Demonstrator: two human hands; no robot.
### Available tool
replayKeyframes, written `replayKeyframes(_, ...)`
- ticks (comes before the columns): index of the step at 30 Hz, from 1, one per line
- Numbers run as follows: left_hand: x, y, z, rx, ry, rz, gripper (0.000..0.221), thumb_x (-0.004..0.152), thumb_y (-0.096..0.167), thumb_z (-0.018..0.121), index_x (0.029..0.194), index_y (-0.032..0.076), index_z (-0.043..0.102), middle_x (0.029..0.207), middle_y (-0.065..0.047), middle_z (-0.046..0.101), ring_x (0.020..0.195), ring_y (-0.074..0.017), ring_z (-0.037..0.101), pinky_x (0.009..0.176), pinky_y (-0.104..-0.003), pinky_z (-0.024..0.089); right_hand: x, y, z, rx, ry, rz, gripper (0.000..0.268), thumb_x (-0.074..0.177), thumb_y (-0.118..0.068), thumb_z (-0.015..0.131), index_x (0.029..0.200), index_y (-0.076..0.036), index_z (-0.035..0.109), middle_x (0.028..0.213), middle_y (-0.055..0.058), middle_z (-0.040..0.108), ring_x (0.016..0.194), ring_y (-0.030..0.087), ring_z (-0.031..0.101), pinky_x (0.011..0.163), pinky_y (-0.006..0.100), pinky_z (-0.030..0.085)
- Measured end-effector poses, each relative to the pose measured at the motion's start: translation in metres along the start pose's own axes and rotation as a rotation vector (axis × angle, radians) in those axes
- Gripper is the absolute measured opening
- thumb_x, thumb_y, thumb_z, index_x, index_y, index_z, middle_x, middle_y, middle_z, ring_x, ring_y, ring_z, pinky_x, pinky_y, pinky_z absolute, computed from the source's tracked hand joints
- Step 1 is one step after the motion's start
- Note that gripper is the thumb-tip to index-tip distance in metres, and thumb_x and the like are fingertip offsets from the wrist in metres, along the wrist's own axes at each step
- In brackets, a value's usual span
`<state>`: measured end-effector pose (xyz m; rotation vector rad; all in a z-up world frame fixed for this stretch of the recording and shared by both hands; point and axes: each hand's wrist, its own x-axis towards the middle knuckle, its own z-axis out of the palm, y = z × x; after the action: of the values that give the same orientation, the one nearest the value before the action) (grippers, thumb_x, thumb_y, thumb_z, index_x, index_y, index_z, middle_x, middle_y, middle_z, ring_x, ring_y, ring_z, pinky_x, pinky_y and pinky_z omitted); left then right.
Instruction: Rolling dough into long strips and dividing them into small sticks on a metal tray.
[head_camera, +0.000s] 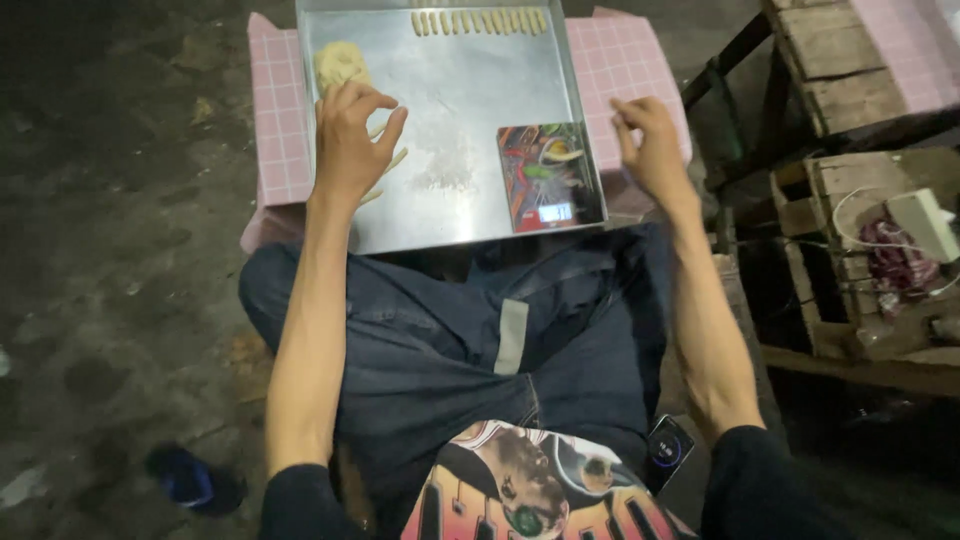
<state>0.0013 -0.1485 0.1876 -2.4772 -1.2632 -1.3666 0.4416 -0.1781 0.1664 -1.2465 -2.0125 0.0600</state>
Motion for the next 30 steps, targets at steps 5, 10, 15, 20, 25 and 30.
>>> replayKeyframes(5,-0.012,0.065,-0.050,-0.045,0.047,0.063,0.014,0.106,0.018,0.075,0.100,0.006,0.075,0.096,-0.008,0.063,0.098,-0.0294,0.056,0.087,-0.046,0.043,-0.032,-0.013,-0.031,-0.032,-0.056,0.034,0.021,0.108,-0.001,0.064,0.124,0.006,0.074,0.100,0.017,0.063,0.093,0.031,0.060,0.085,0.043,0.047)
replayKeyframes(10,-0.007,0.099,-0.066,0.024,0.075,0.119,0.010,0.105,0.016,0.076,0.101,0.008,0.072,0.099,-0.007,0.061,0.097,-0.0296,0.054,0.081,-0.045,0.042,-0.047,-0.006,-0.029,-0.024,-0.099,0.112,0.023,0.105,-0.002,0.064,0.124,0.004,0.075,0.103,0.018,0.065,0.096,0.032,0.062,0.084,0.043,0.048)
replayKeyframes(15,-0.001,0.143,-0.090,-0.016,0.102,0.154,0.011,0.107,0.014,0.070,0.100,0.005,0.073,0.100,-0.008,0.063,0.098,-0.0304,0.055,0.083,-0.046,0.043,-0.061,-0.009,-0.029,-0.021,-0.053,0.105,0.021,0.106,-0.007,0.064,0.122,0.001,0.076,0.108,0.018,0.067,0.100,0.033,0.063,0.091,0.044,0.046)
replayKeyframes(20,0.001,0.169,-0.101,-0.041,0.117,0.196,0.011,0.106,0.012,0.072,0.099,0.003,0.073,0.100,-0.009,0.064,0.094,-0.0297,0.055,0.081,-0.044,0.043,-0.067,-0.018,-0.043,0.023,-0.056,0.101,0.021,0.107,-0.004,0.063,0.123,0.002,0.075,0.106,0.017,0.066,0.097,0.031,0.060,0.087,0.042,0.046)
replayKeyframes(25,-0.009,0.167,-0.103,-0.110,0.155,0.207,0.015,0.107,0.009,0.068,0.095,0.000,0.070,0.095,-0.012,0.063,0.090,-0.0302,0.056,0.081,-0.044,0.044,-0.074,-0.023,-0.053,0.051,-0.046,0.114,0.018,0.109,-0.002,0.063,0.121,0.002,0.076,0.104,0.015,0.065,0.095,0.028,0.058,0.076,0.038,0.046)
replayKeyframes(30,-0.015,0.154,-0.105,-0.149,0.166,0.121,0.015,0.106,0.006,0.067,0.094,-0.001,0.073,0.094,-0.013,0.065,0.092,-0.0295,0.061,0.081,-0.042,0.050,-0.074,-0.026,-0.061,0.030,-0.037,0.092,0.017,0.110,-0.002,0.064,0.122,0.003,0.076,0.104,0.016,0.065,0.092,0.028,0.056,0.079,0.039,0.046)
